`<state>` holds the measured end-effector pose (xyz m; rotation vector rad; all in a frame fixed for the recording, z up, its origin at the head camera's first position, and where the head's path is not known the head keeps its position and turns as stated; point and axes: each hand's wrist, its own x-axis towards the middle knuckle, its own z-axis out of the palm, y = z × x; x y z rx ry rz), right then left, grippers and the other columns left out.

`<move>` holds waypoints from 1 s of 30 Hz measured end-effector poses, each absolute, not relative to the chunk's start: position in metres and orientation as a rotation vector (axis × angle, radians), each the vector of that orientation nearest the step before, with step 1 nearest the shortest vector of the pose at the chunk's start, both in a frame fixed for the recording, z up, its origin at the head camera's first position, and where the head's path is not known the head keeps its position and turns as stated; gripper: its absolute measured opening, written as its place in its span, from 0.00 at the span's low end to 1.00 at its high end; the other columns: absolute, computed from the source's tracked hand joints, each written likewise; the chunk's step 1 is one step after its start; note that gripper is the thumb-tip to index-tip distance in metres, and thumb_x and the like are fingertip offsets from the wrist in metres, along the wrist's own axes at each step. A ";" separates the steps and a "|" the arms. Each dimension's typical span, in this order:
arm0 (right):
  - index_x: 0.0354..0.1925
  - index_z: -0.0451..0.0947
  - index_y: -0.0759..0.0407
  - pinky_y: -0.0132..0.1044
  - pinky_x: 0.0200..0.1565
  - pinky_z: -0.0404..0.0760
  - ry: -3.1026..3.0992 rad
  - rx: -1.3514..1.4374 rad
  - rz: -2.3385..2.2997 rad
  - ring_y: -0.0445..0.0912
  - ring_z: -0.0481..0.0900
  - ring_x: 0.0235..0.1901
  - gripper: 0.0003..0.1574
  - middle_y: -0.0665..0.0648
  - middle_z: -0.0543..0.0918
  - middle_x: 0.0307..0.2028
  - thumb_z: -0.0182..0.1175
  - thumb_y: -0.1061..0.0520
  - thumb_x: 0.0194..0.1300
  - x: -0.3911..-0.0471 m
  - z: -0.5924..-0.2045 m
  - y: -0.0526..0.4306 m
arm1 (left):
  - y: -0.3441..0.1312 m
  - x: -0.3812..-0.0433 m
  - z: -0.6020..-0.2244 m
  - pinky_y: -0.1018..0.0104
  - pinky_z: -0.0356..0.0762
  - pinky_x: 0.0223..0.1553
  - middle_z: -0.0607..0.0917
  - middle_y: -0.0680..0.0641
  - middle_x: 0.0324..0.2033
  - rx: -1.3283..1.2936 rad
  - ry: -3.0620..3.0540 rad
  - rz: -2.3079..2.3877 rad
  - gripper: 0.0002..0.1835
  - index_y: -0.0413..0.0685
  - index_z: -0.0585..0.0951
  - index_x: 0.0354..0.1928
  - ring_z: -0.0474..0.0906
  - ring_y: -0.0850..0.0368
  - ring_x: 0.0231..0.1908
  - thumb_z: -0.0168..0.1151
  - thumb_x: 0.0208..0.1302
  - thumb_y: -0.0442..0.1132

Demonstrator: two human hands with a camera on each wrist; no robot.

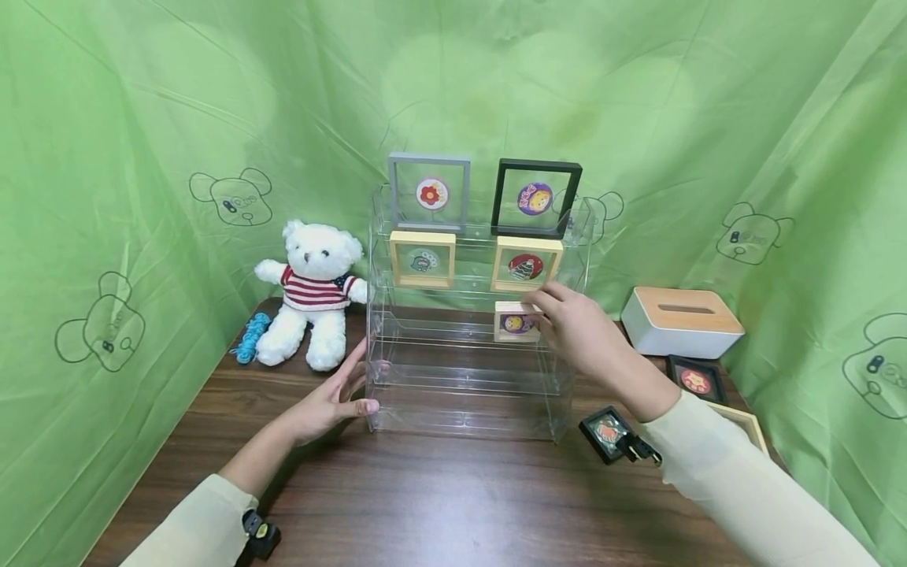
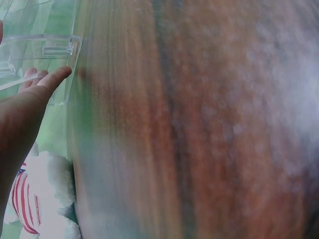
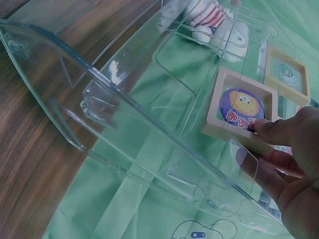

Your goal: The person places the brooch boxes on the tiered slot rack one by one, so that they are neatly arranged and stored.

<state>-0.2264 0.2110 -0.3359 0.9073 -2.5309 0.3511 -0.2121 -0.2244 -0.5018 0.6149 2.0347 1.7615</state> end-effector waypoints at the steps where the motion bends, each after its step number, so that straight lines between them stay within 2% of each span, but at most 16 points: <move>1: 0.57 0.87 0.62 0.54 0.45 0.93 -2.525 0.912 0.343 0.57 0.91 0.42 0.17 0.61 0.88 0.49 0.72 0.68 0.71 -0.226 -0.336 0.212 | -0.224 -0.212 -0.502 0.20 0.55 0.79 0.48 0.27 0.86 0.614 2.036 1.761 0.62 0.78 0.32 0.90 0.34 0.19 0.86 0.69 0.78 0.37; 9: 0.54 0.88 0.60 0.46 0.36 0.91 -2.466 0.935 0.312 0.52 0.88 0.35 0.18 0.59 0.86 0.46 0.76 0.67 0.67 -0.224 -0.339 0.216 | -0.223 -0.213 -0.502 0.21 0.55 0.79 0.48 0.26 0.86 0.622 2.032 1.761 0.61 0.78 0.32 0.90 0.34 0.18 0.86 0.69 0.78 0.37; 17: 0.52 0.89 0.65 0.45 0.37 0.92 -2.344 0.970 0.426 0.53 0.89 0.36 0.18 0.60 0.88 0.46 0.78 0.66 0.65 -0.222 -0.330 0.224 | -0.223 -0.212 -0.503 0.20 0.56 0.78 0.51 0.26 0.85 0.637 2.030 1.761 0.61 0.77 0.33 0.90 0.34 0.16 0.85 0.68 0.79 0.36; 21: 0.50 0.89 0.68 0.43 0.39 0.94 -2.260 1.012 0.568 0.52 0.92 0.36 0.18 0.61 0.89 0.44 0.79 0.71 0.61 -0.220 -0.326 0.235 | -0.223 -0.212 -0.502 0.21 0.54 0.79 0.51 0.28 0.86 0.624 2.041 1.758 0.61 0.78 0.33 0.90 0.34 0.18 0.86 0.69 0.79 0.37; 30: 0.46 0.92 0.61 0.21 0.41 0.85 -2.195 1.011 0.772 0.39 0.85 0.35 0.21 0.55 0.89 0.38 0.81 0.75 0.56 -0.213 -0.334 0.270 | -0.224 -0.211 -0.503 0.21 0.53 0.79 0.48 0.28 0.87 0.618 2.042 1.763 0.61 0.78 0.32 0.90 0.33 0.19 0.86 0.69 0.78 0.37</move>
